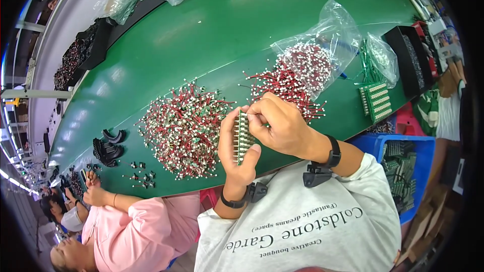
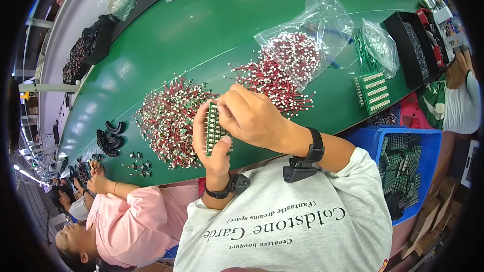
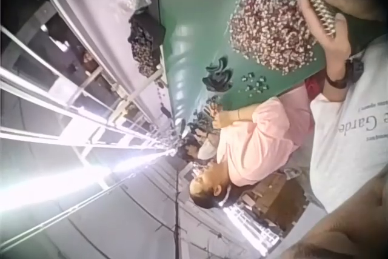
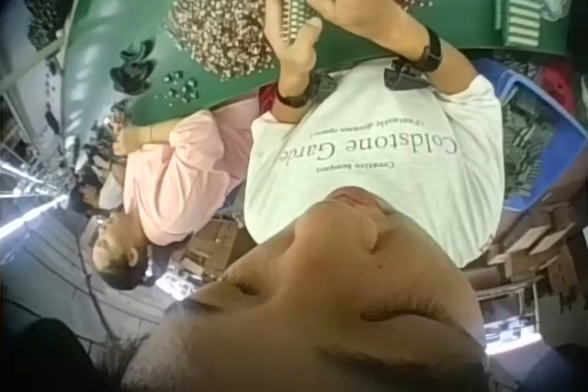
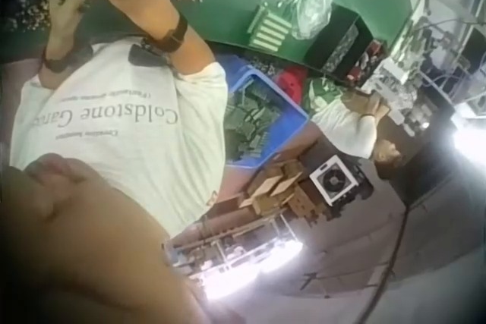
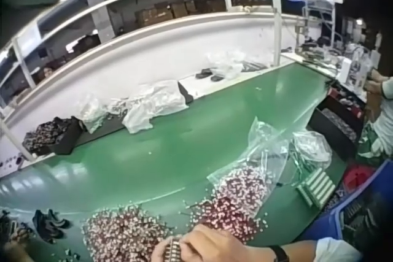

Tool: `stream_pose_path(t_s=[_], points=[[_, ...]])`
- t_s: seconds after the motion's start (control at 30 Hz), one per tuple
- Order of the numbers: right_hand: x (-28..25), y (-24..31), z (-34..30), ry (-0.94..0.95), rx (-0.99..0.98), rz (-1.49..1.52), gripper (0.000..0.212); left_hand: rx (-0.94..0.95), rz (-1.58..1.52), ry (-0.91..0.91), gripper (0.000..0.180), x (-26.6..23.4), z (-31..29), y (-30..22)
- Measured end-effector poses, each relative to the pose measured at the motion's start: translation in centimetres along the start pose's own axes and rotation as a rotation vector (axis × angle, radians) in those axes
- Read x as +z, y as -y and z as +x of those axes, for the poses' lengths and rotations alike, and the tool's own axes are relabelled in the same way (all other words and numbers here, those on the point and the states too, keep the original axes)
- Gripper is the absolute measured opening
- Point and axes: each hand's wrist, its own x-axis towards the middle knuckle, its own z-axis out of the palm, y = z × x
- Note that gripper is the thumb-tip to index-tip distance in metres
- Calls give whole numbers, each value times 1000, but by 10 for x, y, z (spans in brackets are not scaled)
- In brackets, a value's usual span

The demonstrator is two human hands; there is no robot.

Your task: Manually inserting electronic components into circuit boards at a factory workstation.

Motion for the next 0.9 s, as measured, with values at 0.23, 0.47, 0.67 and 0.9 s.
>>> stream_pose_path(t_s=[0.23,0.47,0.67,0.9], points=[[3,7,-2,-1,8,-65,13,129,150,24,70,-7,-1,9],[0,4,-5,49,-32,-122,14,145,257,39,71,-13,-2,10],[-1,3,-10,61,2,-133,12,240,374,71,74,-11,-4,12],[9,-2,-21,38,13,-115,9,250,392,77,69,-14,-6,15]])
